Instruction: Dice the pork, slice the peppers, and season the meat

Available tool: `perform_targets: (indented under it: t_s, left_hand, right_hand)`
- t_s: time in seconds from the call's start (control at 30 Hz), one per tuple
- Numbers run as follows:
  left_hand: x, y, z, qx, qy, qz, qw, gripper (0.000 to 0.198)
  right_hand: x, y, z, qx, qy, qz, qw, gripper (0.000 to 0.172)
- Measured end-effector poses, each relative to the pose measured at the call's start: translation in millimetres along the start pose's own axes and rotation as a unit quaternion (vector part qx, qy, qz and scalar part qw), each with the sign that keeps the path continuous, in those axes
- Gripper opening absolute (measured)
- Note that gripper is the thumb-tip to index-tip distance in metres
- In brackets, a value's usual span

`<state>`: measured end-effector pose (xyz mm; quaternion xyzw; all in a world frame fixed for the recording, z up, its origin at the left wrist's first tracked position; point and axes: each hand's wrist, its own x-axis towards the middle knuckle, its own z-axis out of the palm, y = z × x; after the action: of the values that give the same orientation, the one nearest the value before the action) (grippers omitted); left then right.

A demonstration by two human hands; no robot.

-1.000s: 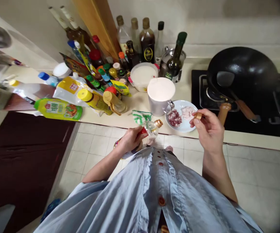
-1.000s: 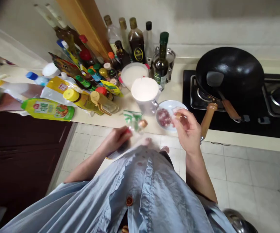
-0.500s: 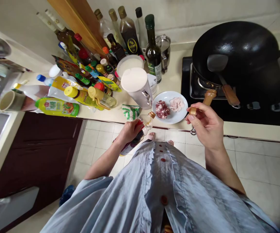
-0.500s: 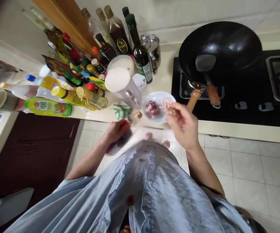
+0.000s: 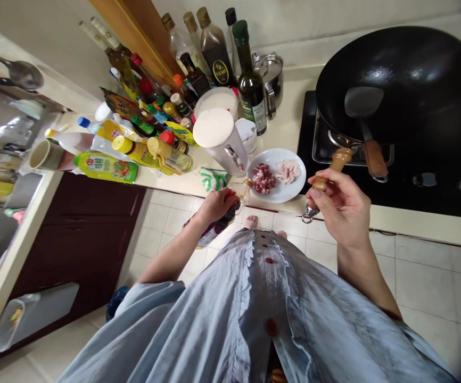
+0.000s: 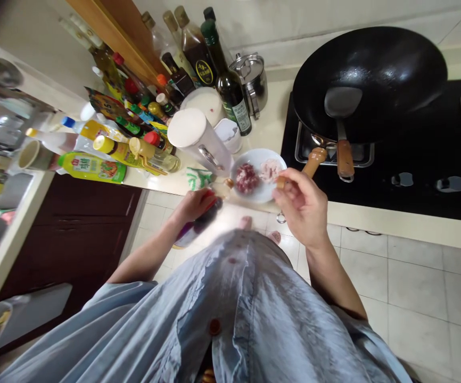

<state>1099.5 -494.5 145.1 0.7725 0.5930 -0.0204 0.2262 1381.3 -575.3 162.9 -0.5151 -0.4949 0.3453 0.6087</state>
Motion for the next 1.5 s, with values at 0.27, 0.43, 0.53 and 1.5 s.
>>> perform_targets:
  t_s: [0.27, 0.43, 0.53, 1.5]
  left_hand:
    - [9.3, 8.4, -1.4, 0.005, -0.022, -0.019, 1.0, 0.035]
    - [12.2, 13.7, -3.0, 0.007, -0.024, -0.01, 1.0, 0.032]
    - [14.6, 16.3, -4.0, 0.043, -0.031, -0.008, 0.999, 0.034]
    - [25.4, 20.1, -8.0, 0.158, -0.074, -0.02, 0.984, 0.041]
  right_hand:
    - [4.7, 2.7, -7.5, 0.003, -0.004, -0.001, 1.0, 0.03]
    - [6.1, 5.6, -8.2, -0.001, -0.004, 0.002, 1.0, 0.029]
    - [6.4, 8.9, -8.7, 0.005, -0.009, -0.001, 1.0, 0.03]
    - [8.3, 13.0, -9.4, 0.041, -0.012, 0.003, 0.999, 0.028]
